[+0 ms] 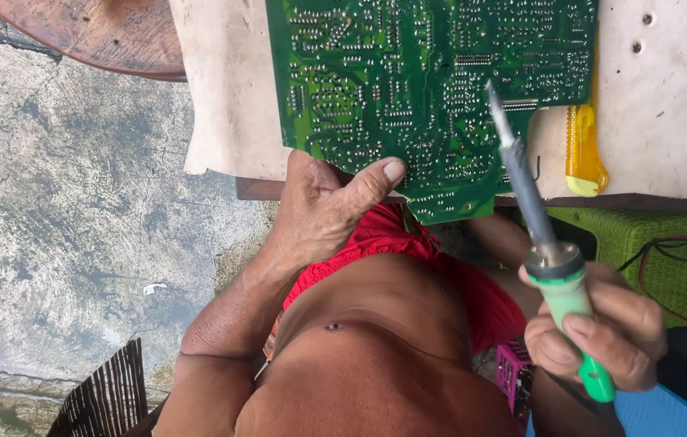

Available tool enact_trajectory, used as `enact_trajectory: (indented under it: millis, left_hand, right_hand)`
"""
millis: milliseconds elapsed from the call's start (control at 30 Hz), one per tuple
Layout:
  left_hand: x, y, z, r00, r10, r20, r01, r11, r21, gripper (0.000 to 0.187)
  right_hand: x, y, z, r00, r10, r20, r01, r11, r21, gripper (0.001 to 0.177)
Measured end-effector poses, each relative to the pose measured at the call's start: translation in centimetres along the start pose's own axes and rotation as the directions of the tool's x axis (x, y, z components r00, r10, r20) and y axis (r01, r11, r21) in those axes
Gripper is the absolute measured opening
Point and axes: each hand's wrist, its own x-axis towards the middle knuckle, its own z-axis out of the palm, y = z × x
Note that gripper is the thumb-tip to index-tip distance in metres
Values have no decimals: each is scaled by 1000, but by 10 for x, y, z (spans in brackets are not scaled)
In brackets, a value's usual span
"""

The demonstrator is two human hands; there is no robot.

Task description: Repairing a circuit board by soldering components and scraping the board surface with a utility knife.

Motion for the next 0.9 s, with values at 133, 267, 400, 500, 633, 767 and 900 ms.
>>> enact_trajectory:
  millis: [133, 267, 400, 500, 633, 767, 900]
  left_hand:
    - [-1, -3, 0, 998, -62, 16, 62, 998, 22, 73]
    - [-2, -7, 1, 999, -49, 19, 48, 998, 40, 74]
    - [-2, -6, 1, 998, -58, 8, 58, 998, 36, 74]
    - [-3, -6, 0, 997, -74, 8, 73, 996, 42, 74]
    - [-2, -4, 1, 997, -70, 16, 69, 996, 52, 74]
    - [-2, -7, 1, 990, -139, -2, 138, 988, 64, 76]
    - [-2, -6, 0, 997, -73, 15, 72, 996, 47, 74]
  right_hand:
    - [16, -3, 4, 984, 12, 176, -27, 997, 79, 42]
    - [34, 16, 21, 956, -294, -2, 294, 955, -41, 17]
    - [45, 15, 23, 964, -233, 128, 224, 971, 88, 24]
    - [45, 19, 28, 948, -310, 69, 307, 950, 54, 22]
    - [46, 14, 26, 965, -244, 96, 238, 969, 72, 26]
    - [49, 13, 29, 973, -202, 114, 189, 975, 115, 28]
    - [-11, -1, 1, 974, 97, 203, -110, 992, 54, 28]
